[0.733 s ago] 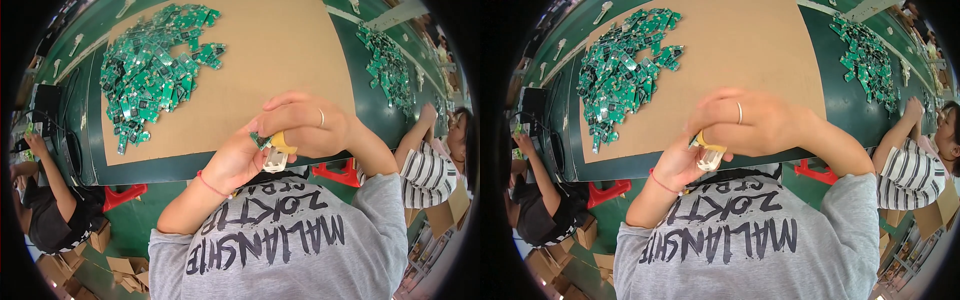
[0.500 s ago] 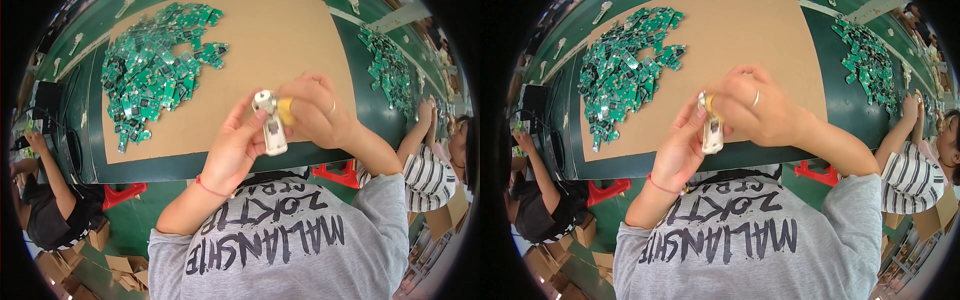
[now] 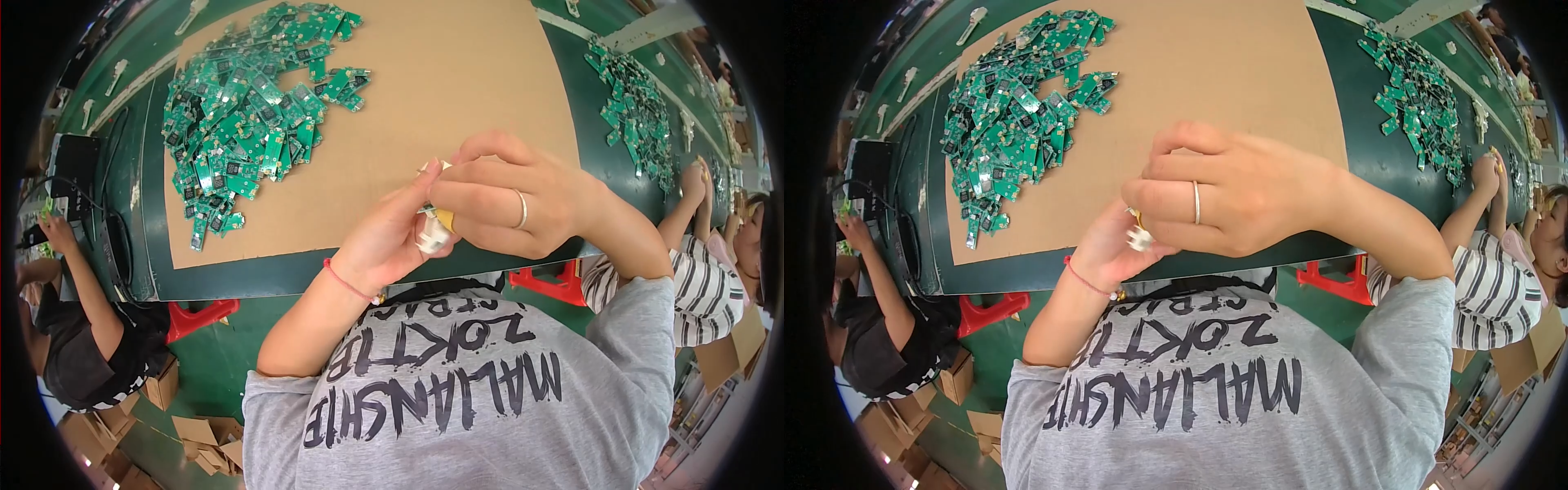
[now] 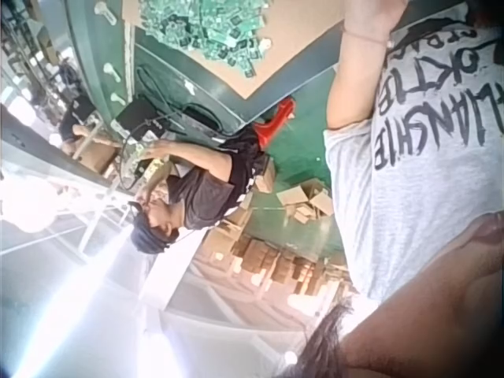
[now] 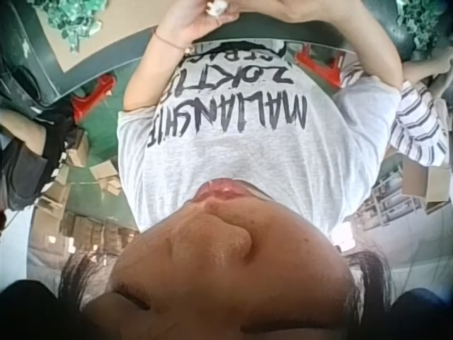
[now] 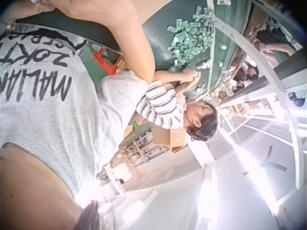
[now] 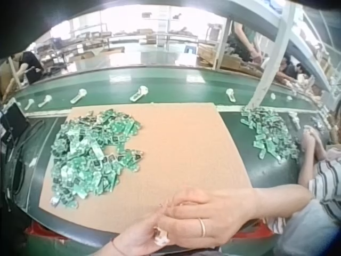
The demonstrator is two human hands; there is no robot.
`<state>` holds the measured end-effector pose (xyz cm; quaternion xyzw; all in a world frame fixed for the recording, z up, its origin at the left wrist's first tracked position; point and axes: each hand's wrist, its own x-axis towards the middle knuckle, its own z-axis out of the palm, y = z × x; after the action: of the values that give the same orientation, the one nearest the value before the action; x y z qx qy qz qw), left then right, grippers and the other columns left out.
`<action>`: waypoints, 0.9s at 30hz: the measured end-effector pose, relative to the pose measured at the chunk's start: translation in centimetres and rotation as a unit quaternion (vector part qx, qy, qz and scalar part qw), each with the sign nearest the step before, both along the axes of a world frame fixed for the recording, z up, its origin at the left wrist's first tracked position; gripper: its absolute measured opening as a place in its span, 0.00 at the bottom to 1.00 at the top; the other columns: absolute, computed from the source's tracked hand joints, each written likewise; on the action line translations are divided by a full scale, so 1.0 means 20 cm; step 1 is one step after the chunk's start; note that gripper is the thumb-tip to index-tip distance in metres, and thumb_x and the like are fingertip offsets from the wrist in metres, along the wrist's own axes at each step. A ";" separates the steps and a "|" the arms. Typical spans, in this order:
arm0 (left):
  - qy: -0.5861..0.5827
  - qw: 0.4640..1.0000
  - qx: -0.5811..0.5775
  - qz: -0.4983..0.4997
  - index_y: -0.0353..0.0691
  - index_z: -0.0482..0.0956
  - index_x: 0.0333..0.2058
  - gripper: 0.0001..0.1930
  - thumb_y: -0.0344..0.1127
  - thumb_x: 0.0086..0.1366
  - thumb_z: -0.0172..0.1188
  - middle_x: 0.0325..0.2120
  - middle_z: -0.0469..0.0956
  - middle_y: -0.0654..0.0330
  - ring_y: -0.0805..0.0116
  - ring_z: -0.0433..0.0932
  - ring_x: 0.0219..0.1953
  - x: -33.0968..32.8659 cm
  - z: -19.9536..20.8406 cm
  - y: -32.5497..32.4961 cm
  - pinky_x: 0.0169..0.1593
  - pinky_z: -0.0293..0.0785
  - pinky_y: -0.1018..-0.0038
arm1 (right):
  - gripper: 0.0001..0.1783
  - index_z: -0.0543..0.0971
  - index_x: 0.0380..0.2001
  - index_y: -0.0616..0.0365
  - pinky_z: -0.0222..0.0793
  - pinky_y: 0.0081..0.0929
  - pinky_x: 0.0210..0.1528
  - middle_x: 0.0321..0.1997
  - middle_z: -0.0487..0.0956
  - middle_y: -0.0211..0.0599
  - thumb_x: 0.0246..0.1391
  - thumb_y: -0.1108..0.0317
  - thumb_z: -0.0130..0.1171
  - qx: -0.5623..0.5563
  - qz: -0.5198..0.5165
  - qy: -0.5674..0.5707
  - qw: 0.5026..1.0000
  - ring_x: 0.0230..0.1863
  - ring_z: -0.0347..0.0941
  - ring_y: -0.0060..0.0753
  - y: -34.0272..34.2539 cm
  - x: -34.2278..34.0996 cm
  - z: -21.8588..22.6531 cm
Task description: The person assembles electronic components by hand, fitting printed circuit boards and small motors into plastic housings.
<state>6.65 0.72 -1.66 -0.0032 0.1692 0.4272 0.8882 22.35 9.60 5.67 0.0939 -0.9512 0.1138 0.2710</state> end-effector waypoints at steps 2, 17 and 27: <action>0.096 0.994 0.009 0.058 0.44 0.68 0.45 0.16 0.47 0.65 0.46 0.34 0.75 0.63 0.70 0.77 0.32 0.03 0.02 0.01 0.31 0.75 0.75 | 0.11 0.73 0.27 0.67 0.65 0.39 0.41 0.41 0.73 0.46 0.36 0.73 0.57 -0.014 -0.026 -0.011 1.000 0.35 0.70 0.42 0.00 0.01 0.00; 0.442 0.790 0.328 0.271 0.38 0.51 0.60 0.30 0.21 0.60 0.50 0.52 0.66 0.54 0.71 0.74 0.43 -0.04 0.09 0.03 0.42 0.73 0.80 | 0.07 0.72 0.35 0.65 0.69 0.18 0.42 0.35 0.76 0.32 0.52 0.75 0.54 -0.718 -0.156 -0.046 0.676 0.38 0.72 0.20 -0.03 0.00 -0.08; 0.509 0.758 0.309 0.266 0.40 0.54 0.60 0.28 0.23 0.62 0.49 0.49 0.70 0.60 0.82 0.71 0.33 -0.05 0.10 0.03 0.29 0.70 0.86 | 0.11 0.72 0.35 0.65 0.67 0.23 0.42 0.37 0.73 0.35 0.46 0.79 0.59 -0.484 -0.231 -0.007 0.844 0.40 0.70 0.26 -0.12 -0.05 -0.12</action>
<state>5.58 1.23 0.27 0.4446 0.4477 0.6137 0.4746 21.42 7.12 3.24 -0.2729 -0.7710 0.4946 0.2941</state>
